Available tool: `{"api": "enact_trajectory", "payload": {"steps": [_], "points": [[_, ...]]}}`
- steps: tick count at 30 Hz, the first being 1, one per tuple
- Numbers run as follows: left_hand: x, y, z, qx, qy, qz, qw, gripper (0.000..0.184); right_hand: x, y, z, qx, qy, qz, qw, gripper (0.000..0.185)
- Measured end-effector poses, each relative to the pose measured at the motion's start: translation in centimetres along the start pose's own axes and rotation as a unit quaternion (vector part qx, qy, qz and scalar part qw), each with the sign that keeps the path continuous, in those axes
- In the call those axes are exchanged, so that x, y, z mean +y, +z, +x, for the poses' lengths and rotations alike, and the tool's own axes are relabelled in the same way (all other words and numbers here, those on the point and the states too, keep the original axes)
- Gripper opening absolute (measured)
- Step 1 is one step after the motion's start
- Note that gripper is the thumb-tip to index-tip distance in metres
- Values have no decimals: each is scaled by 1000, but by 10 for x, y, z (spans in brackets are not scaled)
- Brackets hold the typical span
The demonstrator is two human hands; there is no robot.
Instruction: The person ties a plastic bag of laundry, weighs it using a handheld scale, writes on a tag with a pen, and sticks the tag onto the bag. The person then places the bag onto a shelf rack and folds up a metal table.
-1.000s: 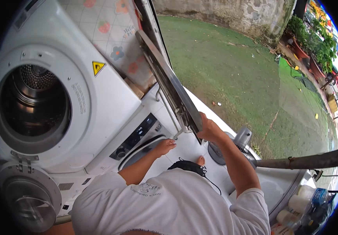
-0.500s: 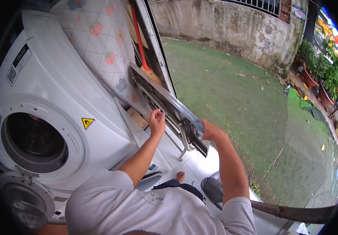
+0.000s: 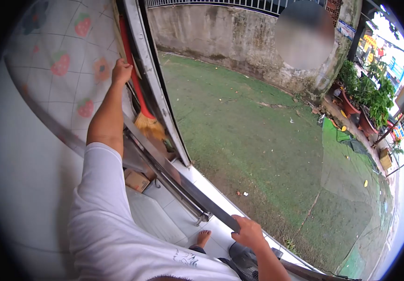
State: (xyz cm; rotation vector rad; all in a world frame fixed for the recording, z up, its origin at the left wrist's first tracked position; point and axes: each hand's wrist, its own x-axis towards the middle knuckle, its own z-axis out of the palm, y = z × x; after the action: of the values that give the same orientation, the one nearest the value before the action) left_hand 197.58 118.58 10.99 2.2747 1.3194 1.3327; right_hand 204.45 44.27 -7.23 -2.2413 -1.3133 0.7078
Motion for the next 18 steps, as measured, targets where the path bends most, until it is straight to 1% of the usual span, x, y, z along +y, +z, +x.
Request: {"api": "enact_trajectory", "payload": {"steps": [1, 2, 3, 4, 5, 6, 8, 9, 10, 11, 13, 14, 15, 17, 18], "points": [[6, -5, 25, -9, -11, 12, 1000, 56, 0, -1, 2, -11, 17, 2, 1000, 63], [6, -4, 50, -9, -3, -4, 1000, 56, -4, -3, 6, -23, 31, 6, 999, 61], [6, -4, 74, -4, 35, 9, 999, 55, -12, -9, 8, -33, 42, -6, 999, 59], [4, 0, 96, 1, 73, 22, 997, 55, -10, -5, 10, -18, 27, -7, 999, 59], [3, 6, 114, 17, 111, 49, 992, 48, -5, -1, 10, -3, 13, -7, 1000, 58], [3, 15, 131, 17, 111, 46, 993, 48, -3, -3, 13, -38, 26, -21, 999, 62], [0, 33, 161, -23, 71, 128, 989, 48, -9, -7, 16, -46, 42, -23, 998, 61], [2, 35, 176, -149, -28, 106, 983, 53, -11, -7, 18, -53, 55, -23, 997, 59], [5, 41, 177, -117, 27, 241, 963, 55, -10, -4, 19, -50, 57, -20, 997, 59], [-1, 48, 177, -80, 80, 372, 921, 57, -7, -1, 20, -40, 51, -21, 998, 57], [-3, 34, 192, -4, 32, 266, 963, 66, -3, -1, 23, -26, 52, -18, 998, 55], [4, 17, 205, 11, 11, 238, 971, 64, -3, -3, 25, -10, 34, -16, 999, 53], [15, 22, 217, 55, 27, 212, 975, 61, -6, 2, 16, 8, 33, -4, 999, 51], [40, 35, 218, 121, 135, 184, 966, 56, -14, -4, 14, -7, 87, 10, 996, 53], [52, 29, 217, 164, 199, 177, 950, 53, -7, -1, 12, -10, 82, -10, 997, 57]]}}
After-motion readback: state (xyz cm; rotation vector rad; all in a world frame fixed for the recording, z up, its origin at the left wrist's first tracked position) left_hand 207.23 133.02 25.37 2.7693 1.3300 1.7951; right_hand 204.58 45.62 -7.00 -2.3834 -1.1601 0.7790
